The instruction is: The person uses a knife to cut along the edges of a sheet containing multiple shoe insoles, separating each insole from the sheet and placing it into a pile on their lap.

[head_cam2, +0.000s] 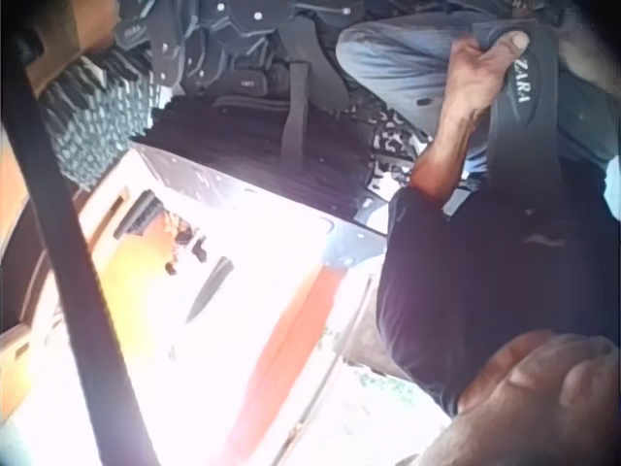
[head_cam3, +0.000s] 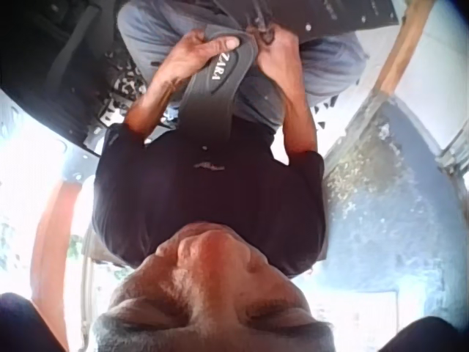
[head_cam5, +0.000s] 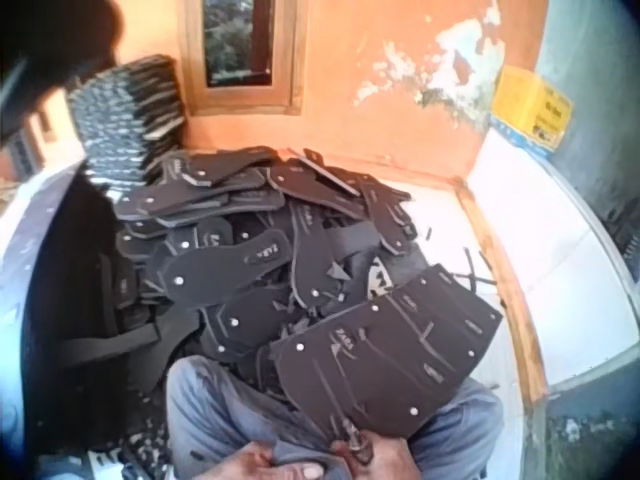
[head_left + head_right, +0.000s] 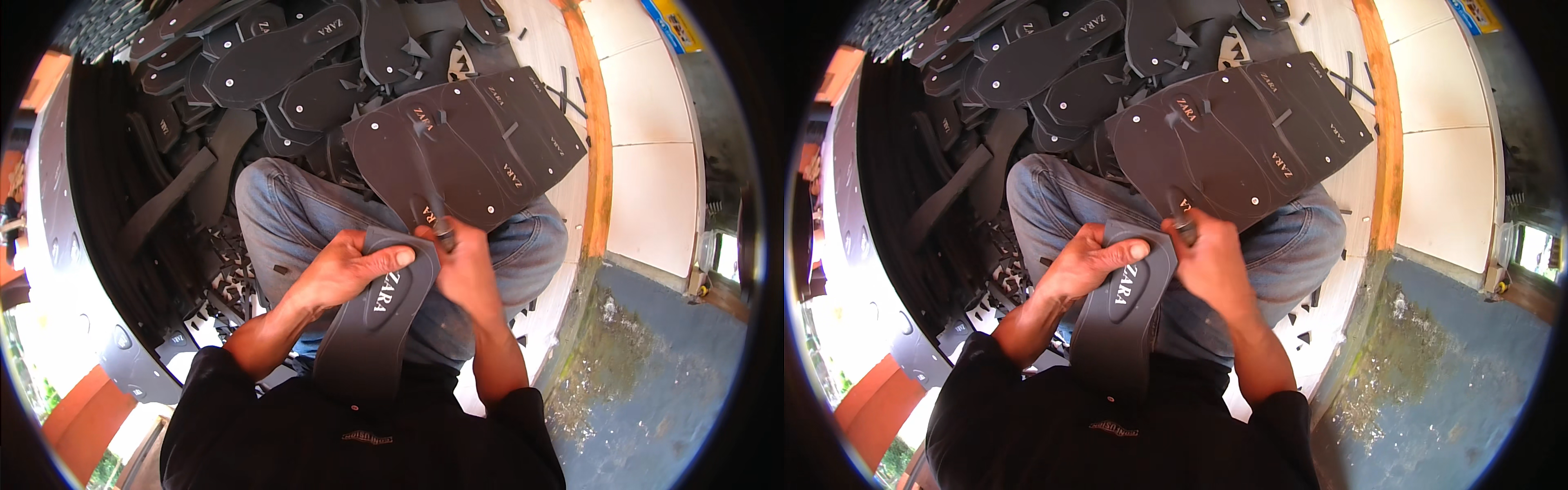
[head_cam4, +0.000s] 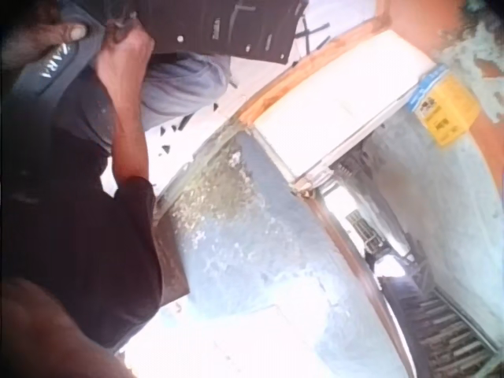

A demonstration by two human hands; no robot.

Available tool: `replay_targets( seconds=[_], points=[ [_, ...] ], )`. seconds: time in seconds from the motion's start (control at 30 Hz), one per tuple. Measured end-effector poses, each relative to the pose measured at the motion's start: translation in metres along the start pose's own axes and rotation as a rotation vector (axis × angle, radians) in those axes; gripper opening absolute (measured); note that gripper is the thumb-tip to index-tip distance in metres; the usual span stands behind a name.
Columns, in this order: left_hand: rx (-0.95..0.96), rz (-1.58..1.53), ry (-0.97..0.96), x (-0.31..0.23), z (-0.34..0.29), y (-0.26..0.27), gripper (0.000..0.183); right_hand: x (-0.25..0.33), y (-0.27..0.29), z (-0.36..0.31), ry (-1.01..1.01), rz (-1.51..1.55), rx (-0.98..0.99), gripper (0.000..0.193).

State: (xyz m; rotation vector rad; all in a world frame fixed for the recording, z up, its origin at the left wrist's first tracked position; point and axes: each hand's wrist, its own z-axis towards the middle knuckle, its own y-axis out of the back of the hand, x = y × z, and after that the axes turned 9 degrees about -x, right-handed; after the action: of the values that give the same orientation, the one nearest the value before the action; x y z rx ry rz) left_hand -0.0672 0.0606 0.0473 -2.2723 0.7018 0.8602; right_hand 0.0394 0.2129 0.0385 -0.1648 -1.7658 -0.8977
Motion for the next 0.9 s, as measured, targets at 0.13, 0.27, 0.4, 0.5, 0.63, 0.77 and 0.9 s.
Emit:
replay_targets(
  seconds=[0.13,0.27,0.4,0.5,0.63,0.77,0.9],
  points=[
    [0.033,0.027,-0.036,0.003,0.012,0.001,0.044,0.004,0.028,0.011,-0.463,0.594,0.249,0.019],
    [0.167,-0.375,-0.001,0.018,0.047,0.009,0.044,0.008,0.034,0.013,-0.300,0.539,0.041,0.017],
    [0.074,-0.392,-0.206,0.050,0.051,-0.016,0.019,0.012,0.045,0.014,-0.278,0.750,-0.360,0.016],
    [0.122,-0.519,-0.494,0.049,0.055,-0.062,0.024,0.010,0.031,-0.008,-0.123,0.580,-0.336,0.019],
    [-0.179,-0.682,-0.141,0.040,0.055,-0.080,0.025,0.006,0.023,-0.020,-0.139,0.435,-0.351,0.027],
    [-0.207,-0.647,-0.096,0.032,0.053,-0.083,0.026,-0.036,0.036,-0.053,-0.134,-0.191,-0.385,0.037],
    [-0.266,-0.645,-0.064,0.026,0.057,-0.087,0.026,-0.051,0.025,-0.071,-0.176,-0.351,-0.356,0.037]
  ],
)
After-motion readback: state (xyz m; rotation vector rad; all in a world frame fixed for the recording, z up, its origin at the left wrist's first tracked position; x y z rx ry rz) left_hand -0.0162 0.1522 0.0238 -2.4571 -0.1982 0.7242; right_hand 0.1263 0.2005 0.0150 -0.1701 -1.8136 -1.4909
